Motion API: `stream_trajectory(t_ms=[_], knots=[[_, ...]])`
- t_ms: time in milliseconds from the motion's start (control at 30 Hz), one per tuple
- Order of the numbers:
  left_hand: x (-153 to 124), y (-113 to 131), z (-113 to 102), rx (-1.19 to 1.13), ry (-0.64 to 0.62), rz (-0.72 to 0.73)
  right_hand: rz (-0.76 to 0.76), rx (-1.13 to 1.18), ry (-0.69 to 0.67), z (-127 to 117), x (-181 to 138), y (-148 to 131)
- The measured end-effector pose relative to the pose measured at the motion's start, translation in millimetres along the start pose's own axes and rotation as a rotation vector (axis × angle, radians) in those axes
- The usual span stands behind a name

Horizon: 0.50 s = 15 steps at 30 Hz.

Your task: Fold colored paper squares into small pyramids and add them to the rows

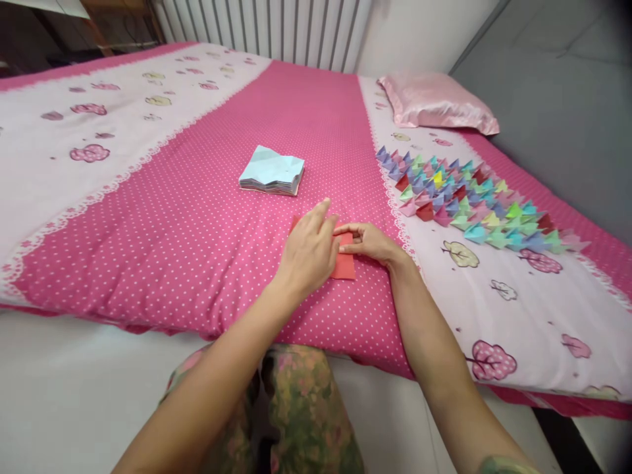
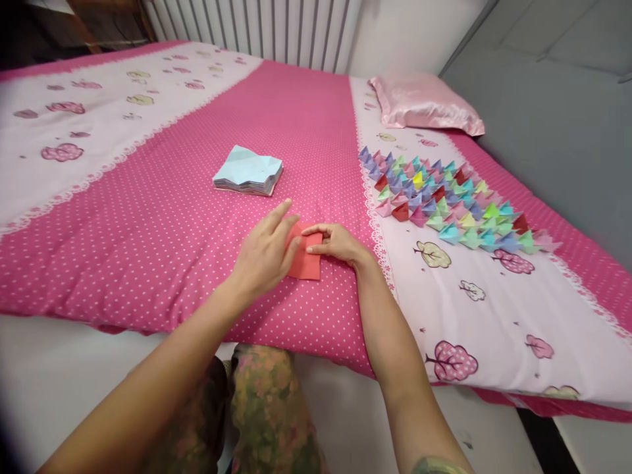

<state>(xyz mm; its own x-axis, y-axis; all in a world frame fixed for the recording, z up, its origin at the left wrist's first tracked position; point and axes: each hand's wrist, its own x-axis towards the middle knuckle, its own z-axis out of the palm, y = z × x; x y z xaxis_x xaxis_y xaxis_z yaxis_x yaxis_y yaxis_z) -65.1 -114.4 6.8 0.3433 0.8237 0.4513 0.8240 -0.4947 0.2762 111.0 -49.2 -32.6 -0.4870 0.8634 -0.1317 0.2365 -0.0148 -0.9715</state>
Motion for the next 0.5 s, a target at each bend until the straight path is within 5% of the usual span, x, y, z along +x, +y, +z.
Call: stream_trajectory(t_ms=[133,267,433,500], knots=[[4,2,14,0.073,-0.183,0.071,-0.031,0.034,-0.010,1,0,1],[0,-10,36,0.135,-0.333,-0.091,-0.005,0.054,-0.002,2,0,3],[-10,-20,47,0.163,-0.291,-0.182,-0.007,-0.073,0.044,-3,2,8],[-14,-20,46,0.166,-0.269,-0.194,-0.038,-0.197,0.186,-6,2,7]])
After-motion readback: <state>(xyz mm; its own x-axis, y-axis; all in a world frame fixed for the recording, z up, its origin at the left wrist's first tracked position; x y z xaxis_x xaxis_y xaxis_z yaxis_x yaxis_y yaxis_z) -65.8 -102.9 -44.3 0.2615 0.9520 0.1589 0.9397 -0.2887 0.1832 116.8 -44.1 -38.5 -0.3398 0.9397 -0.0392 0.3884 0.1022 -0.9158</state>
